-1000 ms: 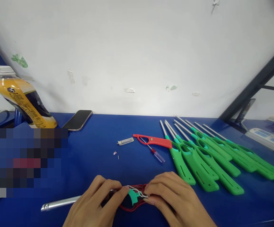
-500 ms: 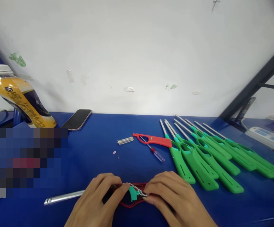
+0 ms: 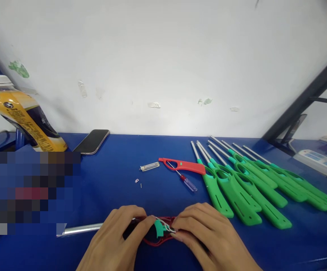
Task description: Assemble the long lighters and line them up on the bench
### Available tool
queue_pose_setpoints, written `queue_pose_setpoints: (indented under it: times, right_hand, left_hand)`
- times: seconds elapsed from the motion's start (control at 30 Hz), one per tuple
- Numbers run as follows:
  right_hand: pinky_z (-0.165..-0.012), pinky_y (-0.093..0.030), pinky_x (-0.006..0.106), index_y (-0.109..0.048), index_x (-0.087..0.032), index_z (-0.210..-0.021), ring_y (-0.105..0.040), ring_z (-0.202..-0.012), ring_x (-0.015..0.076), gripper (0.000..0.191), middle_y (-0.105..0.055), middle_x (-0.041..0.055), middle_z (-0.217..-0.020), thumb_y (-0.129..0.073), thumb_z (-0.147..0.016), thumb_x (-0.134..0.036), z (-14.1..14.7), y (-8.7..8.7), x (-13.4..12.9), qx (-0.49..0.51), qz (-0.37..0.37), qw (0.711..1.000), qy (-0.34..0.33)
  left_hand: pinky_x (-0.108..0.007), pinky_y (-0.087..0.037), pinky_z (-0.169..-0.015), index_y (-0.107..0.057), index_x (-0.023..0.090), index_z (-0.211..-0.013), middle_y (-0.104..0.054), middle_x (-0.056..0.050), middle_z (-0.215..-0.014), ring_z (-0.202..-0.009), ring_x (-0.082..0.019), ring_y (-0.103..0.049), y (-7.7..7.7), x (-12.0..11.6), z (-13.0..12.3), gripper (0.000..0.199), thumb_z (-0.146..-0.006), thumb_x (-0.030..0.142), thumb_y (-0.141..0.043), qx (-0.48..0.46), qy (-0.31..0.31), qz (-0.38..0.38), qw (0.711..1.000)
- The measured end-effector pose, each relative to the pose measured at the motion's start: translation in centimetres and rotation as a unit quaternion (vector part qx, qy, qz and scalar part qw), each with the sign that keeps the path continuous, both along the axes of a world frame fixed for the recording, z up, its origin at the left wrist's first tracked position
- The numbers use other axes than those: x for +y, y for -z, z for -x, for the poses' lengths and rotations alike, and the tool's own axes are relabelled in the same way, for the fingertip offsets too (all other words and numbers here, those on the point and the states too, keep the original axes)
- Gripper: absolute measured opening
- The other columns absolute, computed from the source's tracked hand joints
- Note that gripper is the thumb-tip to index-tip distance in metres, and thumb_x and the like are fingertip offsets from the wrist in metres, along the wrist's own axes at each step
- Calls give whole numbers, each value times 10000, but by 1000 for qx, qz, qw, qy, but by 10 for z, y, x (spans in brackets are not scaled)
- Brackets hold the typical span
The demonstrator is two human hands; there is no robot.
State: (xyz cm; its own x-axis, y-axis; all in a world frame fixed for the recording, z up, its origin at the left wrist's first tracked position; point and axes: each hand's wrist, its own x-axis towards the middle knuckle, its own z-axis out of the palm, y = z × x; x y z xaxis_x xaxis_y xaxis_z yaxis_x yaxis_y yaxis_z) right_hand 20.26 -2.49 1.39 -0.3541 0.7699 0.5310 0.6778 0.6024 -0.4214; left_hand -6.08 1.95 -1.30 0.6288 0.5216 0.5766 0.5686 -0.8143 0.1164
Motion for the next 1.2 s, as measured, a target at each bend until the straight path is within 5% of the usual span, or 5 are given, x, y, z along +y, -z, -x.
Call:
queue_pose_setpoints:
  times: [0.23, 0.9, 1.2]
  right_hand:
    - [-829, -528, 297, -739, -243, -1076, -727, -868, 154, 187, -798, -24, -994, -564, -1135, -274, 1, 1, -2, 4, 7, 1000, 3]
    - [-831, -528, 294, -744, -249, -1039, -725, -869, 151, 245, -799, -21, -1005, -532, -1149, -303, 0, -2, -2, -13, 24, 1000, 7]
    - [-843, -546, 297, -770, -265, -1056, -721, -868, 144, 253, -802, -31, -1017, -537, -1146, -309, 0, -5, -5, -16, 27, 999, 7]
  left_hand:
    - [-277, -602, -857, -655, 221, -1324, -694, -46, -1116, -996, -181, -657, -8, 0, 1, 446, -992, -21, -483, 9, 14, 17, 1000]
    - [-265, -594, -759, -645, 241, -1357, -686, -41, -1081, -900, -175, -627, 0, 7, 0, 489, -970, -26, -511, 1, 34, 26, 999]
    - [-279, -608, -780, -671, 233, -1204, -683, -31, -1026, -894, -182, -637, -24, -6, -12, 302, -1051, 64, -473, -25, 12, 19, 999]
